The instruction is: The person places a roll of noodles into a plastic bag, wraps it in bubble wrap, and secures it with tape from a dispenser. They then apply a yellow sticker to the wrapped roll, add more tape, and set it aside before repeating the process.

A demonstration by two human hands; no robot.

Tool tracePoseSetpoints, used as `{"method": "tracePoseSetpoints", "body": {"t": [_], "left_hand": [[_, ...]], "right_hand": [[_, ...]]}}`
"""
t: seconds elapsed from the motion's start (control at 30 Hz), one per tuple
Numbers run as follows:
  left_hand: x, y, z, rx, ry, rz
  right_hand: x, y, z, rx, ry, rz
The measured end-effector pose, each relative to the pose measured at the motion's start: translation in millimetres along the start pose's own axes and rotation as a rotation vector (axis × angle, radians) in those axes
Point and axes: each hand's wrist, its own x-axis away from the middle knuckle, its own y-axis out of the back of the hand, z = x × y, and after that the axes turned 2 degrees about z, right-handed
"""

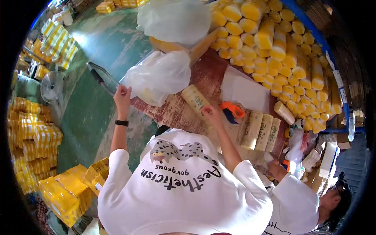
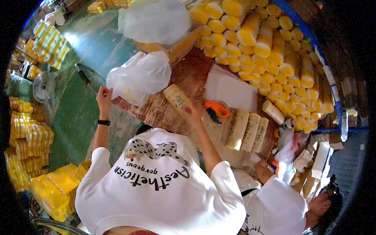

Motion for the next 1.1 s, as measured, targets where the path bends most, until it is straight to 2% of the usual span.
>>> {"method": "tracePoseSetpoints", "body": {"t": [0.13,0.33,0.4,0.47,0.53,0.6,0.63,0.7,0.77,0.8,0.87,0.9,0.97,1.0,1.03,1.1], "left_hand": [[-0.4,-6.4,-15.1,-0.039,-0.027,0.000],[4.0,-7.5,-46.3,-0.017,-0.124,0.104],[9.1,-8.1,-56.4,0.027,-0.082,0.147],[17.4,-8.9,-67.6,0.103,-0.005,0.180],[24.5,-11.9,-64.3,0.088,-0.001,0.192],[34.7,-12.2,-67.4,0.081,0.006,0.239],[39.6,-10.4,-89.0,0.026,0.027,0.252],[46.1,-8.8,-79.0,0.081,-0.025,0.265],[56.2,-14.0,-44.6,0.223,0.003,0.292],[59.4,-12.4,-49.1,0.173,0.027,0.302],[67.3,-9.4,-62.5,0.075,0.078,0.320],[68.5,-10.9,-62.5,0.014,0.023,0.308],[75.6,-13.9,-63.1,0.106,0.008,0.320],[78.0,-15.6,-70.3,0.152,0.001,0.329],[78.5,-14.0,-81.3,0.047,0.057,0.388],[80.4,-29.7,-92.2,0.111,-0.005,0.433]], "right_hand": [[-0.8,6.7,-6.3,0.018,-0.088,0.038],[-49.0,52.7,-31.9,0.269,-0.155,-0.266],[-69.8,82.2,-48.3,0.689,-0.109,-0.241],[-92.3,102.2,-125.0,0.895,-0.316,-0.272],[-99.4,101.2,-116.8,0.969,-0.548,-0.300],[-97.0,100.6,-98.2,0.903,-0.798,-0.326],[-97.9,100.6,-95.6,0.903,-0.821,-0.316],[-95.5,103.6,-93.3,0.904,-0.872,-0.291],[-95.1,112.6,-105.9,0.886,-0.861,-0.220],[-97.4,119.3,-117.7,0.880,-0.853,-0.187],[-105.6,131.4,-163.2,0.825,-0.795,-0.254],[-108.7,132.7,-158.3,0.798,-0.765,-0.285],[-110.2,133.5,-150.8,0.531,-0.462,-0.396],[-107.4,126.7,-120.4,0.344,-0.326,-0.453],[-103.1,118.2,-86.8,0.145,-0.220,-0.476],[-90.1,106.7,-20.7,-0.271,-0.162,-0.445]]}}
